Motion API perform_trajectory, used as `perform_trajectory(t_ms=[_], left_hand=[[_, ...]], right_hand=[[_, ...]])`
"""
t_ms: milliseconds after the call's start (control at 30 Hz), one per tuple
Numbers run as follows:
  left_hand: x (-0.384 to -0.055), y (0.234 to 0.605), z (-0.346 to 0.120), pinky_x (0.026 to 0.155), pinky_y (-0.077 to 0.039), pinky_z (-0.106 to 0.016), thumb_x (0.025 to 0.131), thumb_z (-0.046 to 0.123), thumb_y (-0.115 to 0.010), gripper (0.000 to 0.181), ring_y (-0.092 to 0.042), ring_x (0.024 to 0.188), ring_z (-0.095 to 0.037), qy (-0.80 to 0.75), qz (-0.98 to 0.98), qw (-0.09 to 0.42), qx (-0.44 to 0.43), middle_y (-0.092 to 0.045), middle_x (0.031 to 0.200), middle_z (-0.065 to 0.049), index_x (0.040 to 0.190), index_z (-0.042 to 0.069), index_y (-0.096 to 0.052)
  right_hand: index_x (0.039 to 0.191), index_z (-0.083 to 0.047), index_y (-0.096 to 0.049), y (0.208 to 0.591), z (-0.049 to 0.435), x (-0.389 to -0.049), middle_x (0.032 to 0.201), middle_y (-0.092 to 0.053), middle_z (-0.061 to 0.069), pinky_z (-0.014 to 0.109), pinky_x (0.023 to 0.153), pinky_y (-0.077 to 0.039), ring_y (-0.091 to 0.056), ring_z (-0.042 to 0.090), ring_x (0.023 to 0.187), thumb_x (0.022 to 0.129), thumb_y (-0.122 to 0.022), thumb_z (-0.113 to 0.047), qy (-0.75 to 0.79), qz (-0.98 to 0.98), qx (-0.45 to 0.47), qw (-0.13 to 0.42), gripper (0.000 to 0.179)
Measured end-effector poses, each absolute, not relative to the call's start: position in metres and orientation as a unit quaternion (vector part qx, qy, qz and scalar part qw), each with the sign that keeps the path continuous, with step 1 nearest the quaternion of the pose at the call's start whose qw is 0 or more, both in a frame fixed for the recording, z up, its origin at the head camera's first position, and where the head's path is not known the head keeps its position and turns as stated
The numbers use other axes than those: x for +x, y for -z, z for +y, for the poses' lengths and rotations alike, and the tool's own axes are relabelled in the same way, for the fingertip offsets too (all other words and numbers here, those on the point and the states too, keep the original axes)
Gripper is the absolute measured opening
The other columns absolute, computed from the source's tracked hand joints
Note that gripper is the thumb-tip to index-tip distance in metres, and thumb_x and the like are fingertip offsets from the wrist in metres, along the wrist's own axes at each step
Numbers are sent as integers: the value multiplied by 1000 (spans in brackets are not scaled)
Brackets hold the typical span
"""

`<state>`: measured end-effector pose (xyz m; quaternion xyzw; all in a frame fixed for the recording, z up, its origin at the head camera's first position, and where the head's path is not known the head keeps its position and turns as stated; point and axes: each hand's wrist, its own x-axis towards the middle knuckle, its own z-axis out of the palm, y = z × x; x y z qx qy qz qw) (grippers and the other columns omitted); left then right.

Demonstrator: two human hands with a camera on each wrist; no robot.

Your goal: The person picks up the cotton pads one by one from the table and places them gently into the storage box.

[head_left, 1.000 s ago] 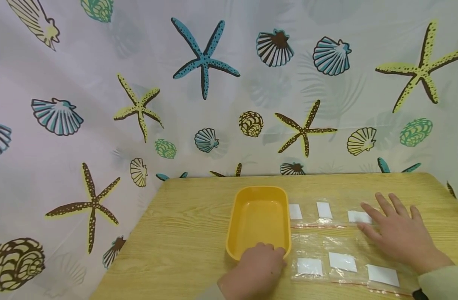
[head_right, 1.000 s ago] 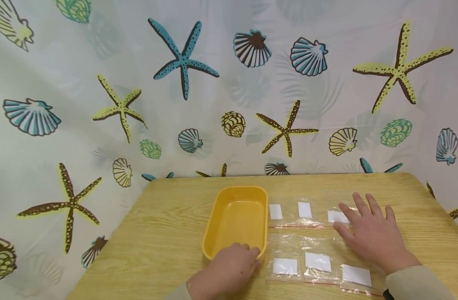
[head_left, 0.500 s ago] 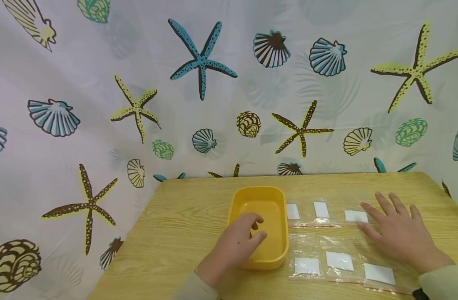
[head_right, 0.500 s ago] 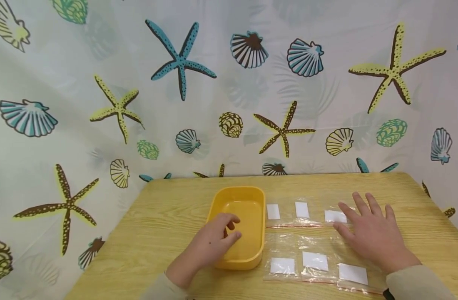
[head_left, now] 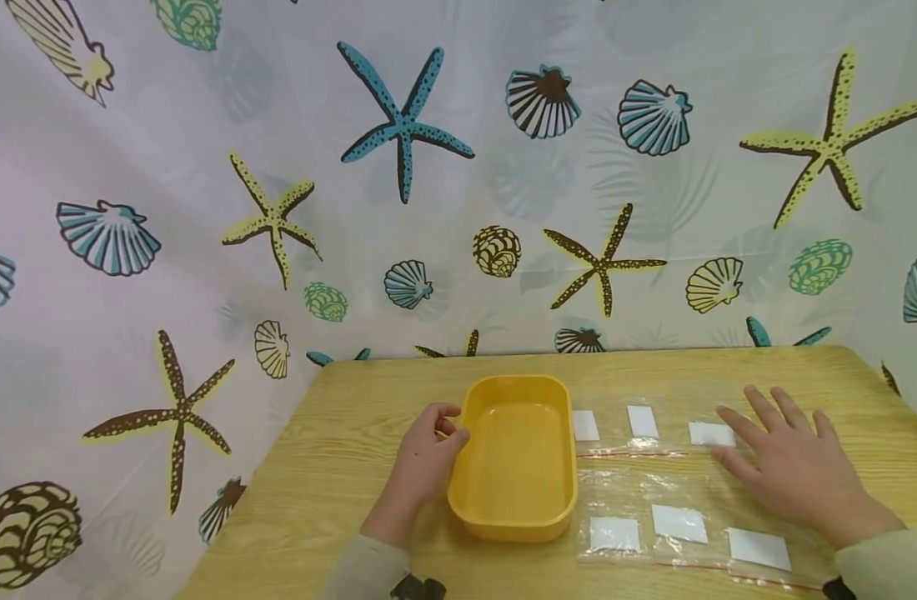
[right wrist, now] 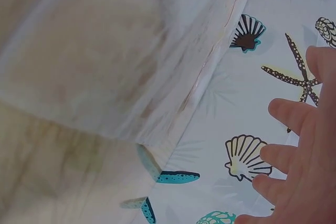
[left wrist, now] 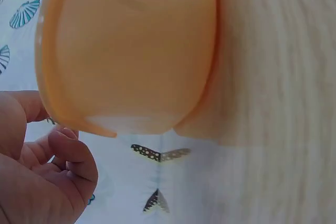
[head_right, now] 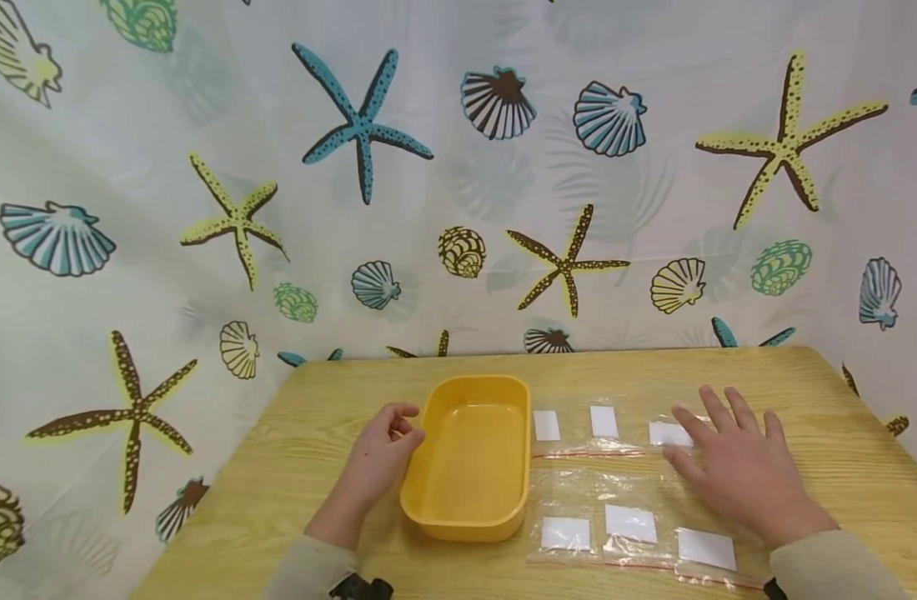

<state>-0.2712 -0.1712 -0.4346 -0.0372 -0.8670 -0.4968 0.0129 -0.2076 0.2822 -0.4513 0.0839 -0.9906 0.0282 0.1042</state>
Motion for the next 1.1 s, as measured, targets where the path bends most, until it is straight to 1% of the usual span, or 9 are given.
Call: perform_trajectory(t_ms=[200, 400, 467, 667, 767, 933, 1100], left_hand=[[-276, 443, -176, 72, -48, -32, 99, 21, -66, 42, -53, 89, -24, 519, -854, -26, -8, -54, 106, -9, 137, 9, -54], [-278, 455, -180, 70, -52, -32, 99, 20, -66, 48, -57, 86, -24, 567, -821, -67, -9, -57, 107, -12, 141, 5, -49], [-279, 460, -182, 72, -54, -32, 99, 20, -65, 49, -59, 88, -23, 597, -798, -82, -9, -57, 108, -13, 143, 5, -48], [-282, 475, -185, 85, -57, -36, 102, 19, -63, 51, -64, 102, -24, 700, -703, -123, -13, -57, 119, -17, 147, 4, -44], [-283, 479, -186, 86, -57, -35, 103, 16, -61, 50, -63, 101, -23, 727, -674, -132, -21, -56, 118, -16, 147, 2, -42], [-283, 483, -187, 81, -57, -31, 103, 13, -60, 49, -63, 94, -19, 742, -657, -128, -37, -56, 109, -12, 147, 0, -42], [-284, 487, -190, 79, -56, -30, 103, 13, -60, 49, -62, 93, -18, 747, -652, -124, -45, -57, 107, -11, 147, 0, -41]], right_hand=[[148, -14, -51, 450, 280, -207, 157, -30, 28, 82, 101, -16, -20, 55, 142, 100, -45, -64, -39, -990, 89, 102, 70], [148, -14, -52, 448, 278, -206, 157, -31, 28, 82, 100, -17, -21, 55, 142, 100, -45, -64, -52, -989, 96, 102, 70], [149, -14, -51, 447, 277, -206, 157, -31, 27, 82, 100, -17, -21, 54, 142, 100, -45, -65, -53, -989, 96, 102, 70], [151, -15, -49, 446, 273, -209, 159, -30, 26, 81, 101, -18, -21, 53, 143, 100, -44, -65, -58, -988, 102, 97, 72], [151, -15, -48, 447, 269, -210, 159, -30, 24, 80, 102, -19, -23, 53, 143, 101, -45, -63, -62, -988, 109, 95, 70], [151, -16, -48, 447, 259, -212, 159, -32, 22, 79, 102, -21, -26, 51, 143, 101, -48, -60, -73, -985, 125, 97, 66], [152, -16, -48, 445, 253, -217, 159, -33, 23, 78, 101, -25, -29, 50, 142, 101, -50, -59, -67, -983, 136, 99, 67]])
